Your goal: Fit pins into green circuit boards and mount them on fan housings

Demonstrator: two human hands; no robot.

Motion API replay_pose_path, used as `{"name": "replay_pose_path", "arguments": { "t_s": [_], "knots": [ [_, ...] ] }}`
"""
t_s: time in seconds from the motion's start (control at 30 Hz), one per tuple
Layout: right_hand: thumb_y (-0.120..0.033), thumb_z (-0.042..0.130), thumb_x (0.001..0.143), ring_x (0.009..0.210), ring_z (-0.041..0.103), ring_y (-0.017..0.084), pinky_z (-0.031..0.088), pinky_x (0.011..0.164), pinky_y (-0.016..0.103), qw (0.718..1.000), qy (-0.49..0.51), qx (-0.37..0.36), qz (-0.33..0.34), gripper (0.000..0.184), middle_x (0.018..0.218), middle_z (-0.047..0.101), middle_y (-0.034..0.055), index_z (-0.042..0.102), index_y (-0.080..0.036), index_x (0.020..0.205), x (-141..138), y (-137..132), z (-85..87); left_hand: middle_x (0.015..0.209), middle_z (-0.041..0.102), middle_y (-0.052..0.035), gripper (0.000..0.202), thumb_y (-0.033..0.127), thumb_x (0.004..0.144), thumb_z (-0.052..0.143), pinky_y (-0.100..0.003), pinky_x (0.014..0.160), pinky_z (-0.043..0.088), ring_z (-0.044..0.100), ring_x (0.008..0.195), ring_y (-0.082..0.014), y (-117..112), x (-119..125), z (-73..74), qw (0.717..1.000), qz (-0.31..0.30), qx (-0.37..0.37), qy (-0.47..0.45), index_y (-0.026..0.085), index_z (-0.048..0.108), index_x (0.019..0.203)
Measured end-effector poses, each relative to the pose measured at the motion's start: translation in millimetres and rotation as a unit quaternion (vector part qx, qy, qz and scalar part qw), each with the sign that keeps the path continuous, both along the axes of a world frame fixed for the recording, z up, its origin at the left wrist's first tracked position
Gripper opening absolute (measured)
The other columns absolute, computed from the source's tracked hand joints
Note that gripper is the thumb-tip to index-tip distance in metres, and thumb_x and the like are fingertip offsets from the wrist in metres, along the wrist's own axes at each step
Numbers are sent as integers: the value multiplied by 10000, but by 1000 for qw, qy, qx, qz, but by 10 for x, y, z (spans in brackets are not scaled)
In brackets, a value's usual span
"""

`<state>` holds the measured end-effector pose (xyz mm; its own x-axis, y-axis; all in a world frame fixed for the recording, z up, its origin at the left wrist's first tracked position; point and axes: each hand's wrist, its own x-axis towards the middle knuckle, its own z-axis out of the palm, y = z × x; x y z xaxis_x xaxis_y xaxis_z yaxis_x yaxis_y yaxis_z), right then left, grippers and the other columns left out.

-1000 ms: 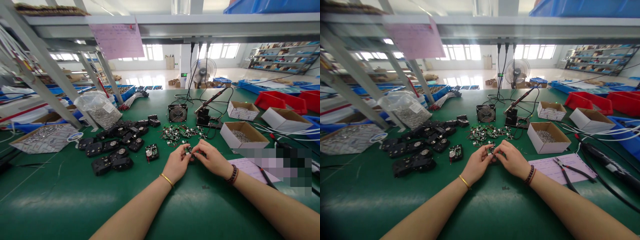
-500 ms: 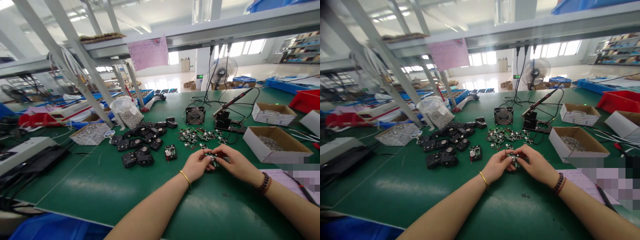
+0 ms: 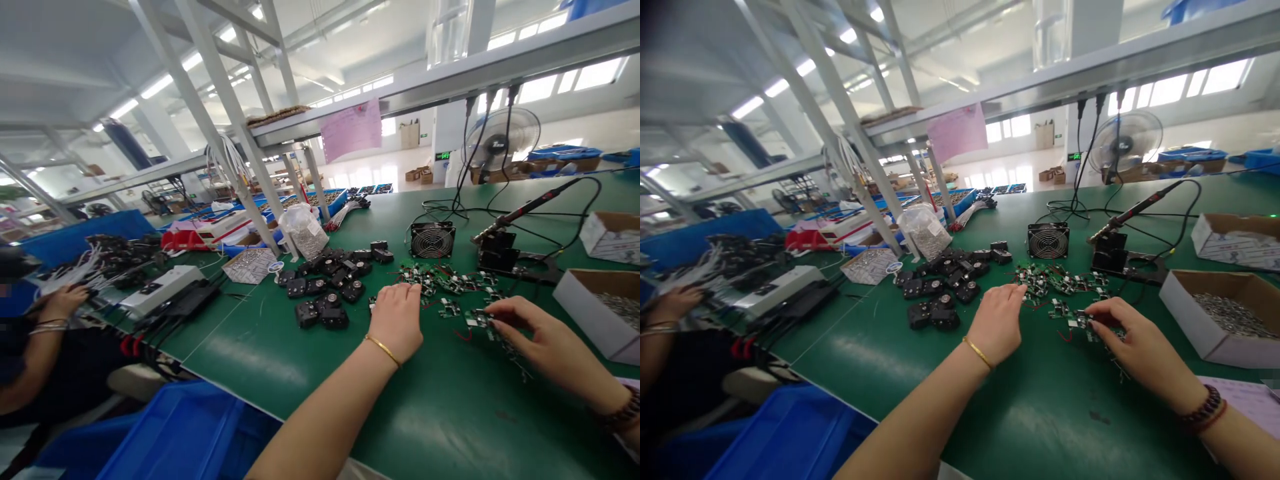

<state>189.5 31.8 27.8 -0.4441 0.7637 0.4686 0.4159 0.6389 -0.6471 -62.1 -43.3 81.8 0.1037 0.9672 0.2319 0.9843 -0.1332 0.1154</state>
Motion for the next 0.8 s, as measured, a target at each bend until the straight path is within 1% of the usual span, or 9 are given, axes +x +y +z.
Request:
{"name": "replay_pose_path", "arguments": {
  "t_s": [0.1,0.2,0.27,0.33,0.43,0.5,0.57,0.67,0.8],
  "knots": [
    [-488,555,891,820,652,197,556,719,309,999,8,32,-3,324,969,652,74,660,-209,1018,4,-2,22,1412,482,-138,569,146,855,501,-483,1181,194,380,1346,-276,-253,-376,111,990,71,-14,123,76,462,1418],
    [-475,552,891,805,652,190,552,699,300,998,17,57,-5,310,951,652,69,656,-210,1014,-20,-10,53,1384,495,-173,464,158,841,573,-503,1188,162,331,1381,-326,-532,-843,129,961,166,-38,217,38,574,1290],
    [-466,552,888,809,651,192,548,707,305,998,19,57,0,301,947,652,69,656,-211,1010,-46,-21,62,1341,527,-167,379,130,864,552,-506,1187,167,351,1368,-331,-698,-1068,120,949,184,-44,251,39,610,1227],
    [-466,552,880,822,652,200,544,720,317,999,19,38,7,304,952,655,72,659,-212,1008,-73,-44,63,1341,530,-147,305,146,894,546,-505,1188,175,370,1358,-323,-842,-1151,105,952,172,-50,248,62,627,1175],
    [-506,555,860,838,652,219,537,725,338,999,19,-33,20,355,962,659,85,659,-202,1011,-108,-110,71,1403,479,-139,235,222,871,640,-488,1167,251,393,1343,-309,-1020,-1028,53,972,129,-92,176,101,628,1072],
    [-539,554,853,833,647,226,528,734,350,995,10,-95,39,401,962,659,93,648,-191,1028,-132,-176,95,1454,426,-128,218,238,857,671,-453,1094,375,477,1262,-281,-1113,-848,-18,982,105,-125,96,123,606,1030],
    [-554,552,857,837,638,224,515,763,359,987,-3,-147,69,428,967,657,96,632,-177,1042,-160,-254,134,1484,387,-108,245,237,845,693,-416,1037,442,515,1212,-252,-1178,-645,-113,988,77,-134,19,142,582,1042],
    [-531,553,875,877,613,211,494,804,347,971,-16,-206,123,410,982,644,90,614,-163,1043,-206,-380,205,1474,389,-94,442,284,780,772,-407,1082,420,448,1295,-252,-1212,-357,-259,991,31,-116,-55,170,545,1143],
    [-425,582,871,880,578,180,466,800,306,946,-17,-268,183,316,977,627,75,609,-145,1017,-257,-551,299,1487,365,-134,897,486,676,833,-459,1133,364,379,1356,-294,-1166,-101,-382,988,-12,-113,-105,175,387,1390]
  ]
}}
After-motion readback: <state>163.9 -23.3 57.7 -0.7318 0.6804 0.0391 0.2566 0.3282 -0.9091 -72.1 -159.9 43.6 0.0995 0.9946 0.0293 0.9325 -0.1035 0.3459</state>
